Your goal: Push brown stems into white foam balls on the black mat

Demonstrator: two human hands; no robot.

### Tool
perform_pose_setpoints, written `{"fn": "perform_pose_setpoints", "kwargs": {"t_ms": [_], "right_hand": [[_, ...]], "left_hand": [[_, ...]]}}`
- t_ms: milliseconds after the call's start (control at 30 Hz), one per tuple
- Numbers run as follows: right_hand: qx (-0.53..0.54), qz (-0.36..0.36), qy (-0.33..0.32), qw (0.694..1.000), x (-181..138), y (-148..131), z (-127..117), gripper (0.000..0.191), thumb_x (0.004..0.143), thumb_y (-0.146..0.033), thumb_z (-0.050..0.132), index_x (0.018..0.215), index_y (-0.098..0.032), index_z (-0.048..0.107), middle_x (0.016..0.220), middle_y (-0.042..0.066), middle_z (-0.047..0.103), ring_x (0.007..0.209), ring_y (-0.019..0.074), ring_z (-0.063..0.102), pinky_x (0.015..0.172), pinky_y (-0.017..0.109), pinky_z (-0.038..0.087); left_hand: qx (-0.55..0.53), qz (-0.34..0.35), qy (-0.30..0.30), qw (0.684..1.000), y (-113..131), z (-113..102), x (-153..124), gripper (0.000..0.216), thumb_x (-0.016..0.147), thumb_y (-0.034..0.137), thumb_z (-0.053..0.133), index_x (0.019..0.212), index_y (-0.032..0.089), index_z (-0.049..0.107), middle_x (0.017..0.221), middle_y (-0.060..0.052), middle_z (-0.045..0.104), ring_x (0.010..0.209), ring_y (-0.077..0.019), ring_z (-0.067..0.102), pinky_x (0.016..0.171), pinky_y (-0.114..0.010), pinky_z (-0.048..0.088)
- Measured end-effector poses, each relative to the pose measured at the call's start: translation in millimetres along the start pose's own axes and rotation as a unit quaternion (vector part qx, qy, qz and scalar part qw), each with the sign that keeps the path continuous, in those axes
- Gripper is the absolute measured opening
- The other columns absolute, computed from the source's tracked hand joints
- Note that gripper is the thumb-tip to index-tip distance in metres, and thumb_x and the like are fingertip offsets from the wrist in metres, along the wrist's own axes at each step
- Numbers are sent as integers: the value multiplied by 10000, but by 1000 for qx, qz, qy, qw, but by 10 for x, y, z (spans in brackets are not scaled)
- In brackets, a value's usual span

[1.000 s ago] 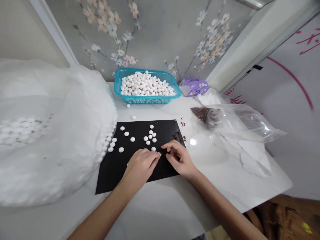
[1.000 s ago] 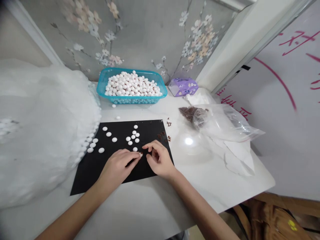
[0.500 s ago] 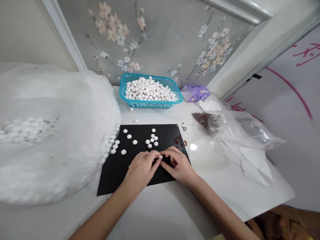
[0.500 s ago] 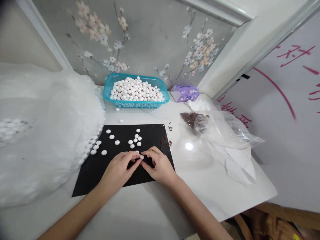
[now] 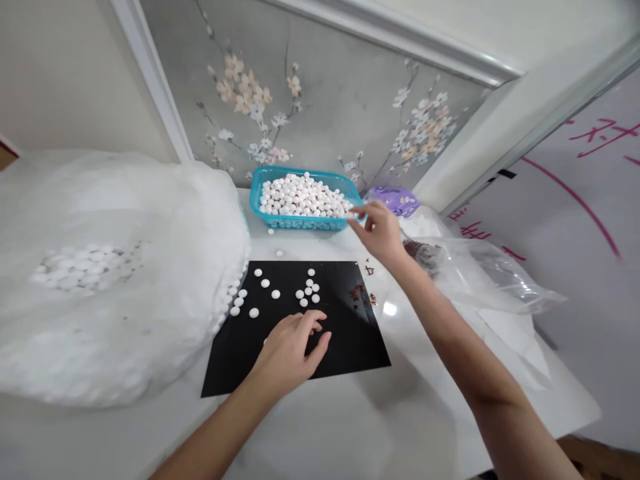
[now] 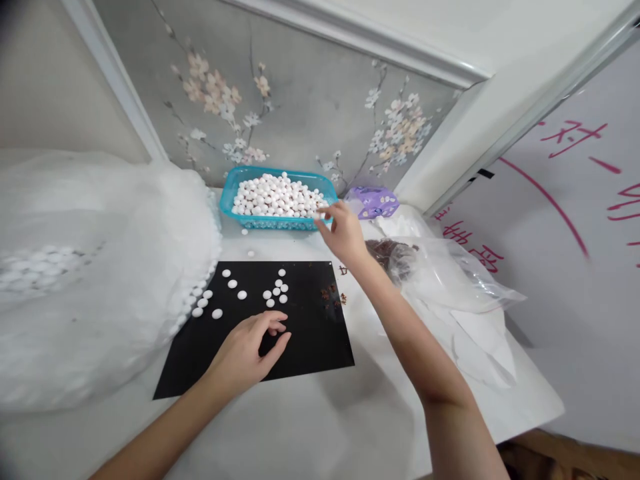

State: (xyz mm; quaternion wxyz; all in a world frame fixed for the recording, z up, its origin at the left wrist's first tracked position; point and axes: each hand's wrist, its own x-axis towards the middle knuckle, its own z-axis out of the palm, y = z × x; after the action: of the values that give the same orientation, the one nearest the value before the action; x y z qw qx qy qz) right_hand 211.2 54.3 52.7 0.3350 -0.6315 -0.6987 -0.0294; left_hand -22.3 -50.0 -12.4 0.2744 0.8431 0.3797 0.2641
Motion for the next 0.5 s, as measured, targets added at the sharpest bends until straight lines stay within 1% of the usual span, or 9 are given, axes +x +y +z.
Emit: {"fn": "perform_pose_setpoints", "kwargs": {"t_ms": [33, 100, 167, 200, 300, 333, 400, 500], "right_hand": [[-20, 5, 0, 1000, 179, 45, 13, 229, 797, -182, 533, 999, -143, 634, 880, 71, 569, 561, 117, 500, 653, 301, 456], [-59, 12, -46, 997, 411, 98, 40, 355, 752, -144, 551, 1104, -125, 599, 970, 109, 564, 645, 158, 547, 652, 314, 450], [-75, 11, -77, 994, 449, 103, 41, 439, 734, -130, 554, 1172, -125, 561, 1029, 124, 552, 667, 168, 558, 640, 313, 445], [-72, 8, -77, 994, 396, 89, 26, 439, 738, -132, 549, 1177, -129, 556, 1038, 120, 551, 646, 156, 551, 637, 308, 443], [-35, -13, -68, 997, 24, 7, -79, 311, 777, -157, 521, 1078, -154, 602, 980, 77, 573, 533, 100, 495, 627, 283, 433], [-21, -22, -90, 995, -144, -25, -126, 267, 784, -165, 519, 1033, -167, 616, 934, 57, 586, 508, 91, 480, 612, 272, 427], [-14, -13, -131, 991, -497, -80, -219, 192, 796, -171, 512, 945, -187, 632, 870, 34, 604, 503, 90, 474, 581, 257, 408], [20, 25, -180, 983, -967, -112, -322, 142, 803, -157, 498, 862, -189, 624, 823, 28, 602, 499, 88, 473, 540, 244, 400]], "left_hand": [[-1, -1, -1, 1000, 1, -4, 2, 175, 846, 259, 488, 1016, 217, 495, 822, -7, 652, 776, -163, 623, 746, -335, 499], [-4, -5, -2, 1000, 5, -14, 7, 169, 854, 255, 475, 1017, 216, 497, 816, -3, 651, 783, -160, 620, 749, -331, 496], [-4, -6, -1, 1000, 10, -22, 11, 162, 862, 252, 461, 1015, 215, 500, 805, 1, 648, 776, -156, 616, 743, -324, 494], [-2, -5, 0, 1000, 12, -25, 14, 156, 865, 251, 456, 1008, 214, 505, 800, 1, 645, 766, -154, 614, 735, -320, 493], [4, 2, 4, 1000, 13, -36, 26, 106, 871, 244, 442, 912, 209, 534, 759, 1, 626, 713, -146, 599, 693, -301, 486], [4, 2, 9, 1000, 14, -41, 31, 107, 872, 241, 439, 862, 206, 539, 735, 1, 615, 690, -143, 590, 674, -293, 480], [-6, -8, 22, 1000, 16, -54, 38, 143, 872, 239, 440, 773, 201, 535, 689, 4, 592, 652, -136, 574, 639, -274, 467], [-69, -24, 63, 995, 20, -76, 28, 164, 868, 215, 458, 723, 195, 533, 673, 8, 593, 639, -122, 573, 617, -246, 457]]}}
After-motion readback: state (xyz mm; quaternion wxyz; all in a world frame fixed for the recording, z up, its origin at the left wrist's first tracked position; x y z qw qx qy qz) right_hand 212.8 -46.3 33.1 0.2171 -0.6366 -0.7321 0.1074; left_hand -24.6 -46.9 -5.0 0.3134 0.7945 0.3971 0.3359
